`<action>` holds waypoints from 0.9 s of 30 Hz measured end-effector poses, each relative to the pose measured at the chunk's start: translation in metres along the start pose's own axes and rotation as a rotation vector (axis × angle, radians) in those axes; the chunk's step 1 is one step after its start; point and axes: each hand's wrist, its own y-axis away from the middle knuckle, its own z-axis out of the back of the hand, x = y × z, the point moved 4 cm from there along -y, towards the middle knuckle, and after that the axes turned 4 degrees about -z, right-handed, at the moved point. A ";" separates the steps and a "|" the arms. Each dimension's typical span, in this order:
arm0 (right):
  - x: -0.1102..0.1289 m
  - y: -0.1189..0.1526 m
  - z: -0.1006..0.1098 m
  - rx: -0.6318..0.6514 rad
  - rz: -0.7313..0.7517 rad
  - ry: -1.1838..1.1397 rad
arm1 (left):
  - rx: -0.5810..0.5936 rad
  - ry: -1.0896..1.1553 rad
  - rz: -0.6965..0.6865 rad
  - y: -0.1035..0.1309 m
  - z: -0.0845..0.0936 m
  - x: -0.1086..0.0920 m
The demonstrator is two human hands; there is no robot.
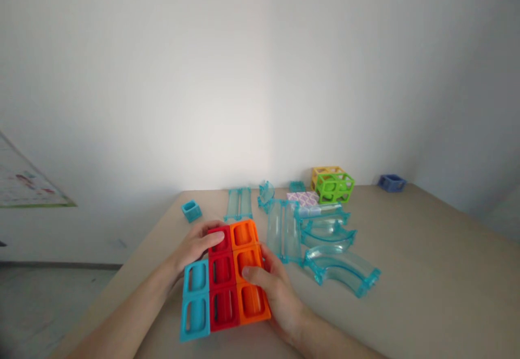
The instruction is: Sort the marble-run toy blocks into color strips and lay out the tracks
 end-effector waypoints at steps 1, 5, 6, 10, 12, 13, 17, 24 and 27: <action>0.000 0.000 0.000 -0.004 0.002 -0.006 | -0.016 0.000 -0.011 0.000 0.001 -0.001; -0.003 0.001 0.002 -0.021 -0.012 -0.006 | -0.142 0.016 -0.091 -0.001 0.010 -0.006; -0.004 0.001 0.002 -0.015 -0.017 0.000 | -0.155 0.034 -0.097 -0.001 0.012 -0.007; -0.007 0.001 0.004 -0.009 -0.035 0.014 | -0.217 0.028 -0.101 -0.003 0.023 -0.009; -0.007 0.001 0.006 -0.039 -0.039 0.010 | -0.354 -0.146 -0.106 -0.004 0.037 -0.007; -0.007 0.001 0.007 -0.056 -0.041 0.004 | -0.436 -0.280 -0.096 -0.005 0.045 -0.005; -0.007 0.001 0.006 -0.075 -0.046 -0.006 | -0.581 -0.845 0.017 -0.007 0.067 0.006; -0.008 0.001 0.008 -0.068 -0.057 -0.012 | -0.514 -1.123 -0.003 -0.007 0.072 0.008; -0.009 0.001 0.008 -0.057 -0.059 -0.016 | -0.610 -1.310 -0.149 -0.005 0.081 -0.001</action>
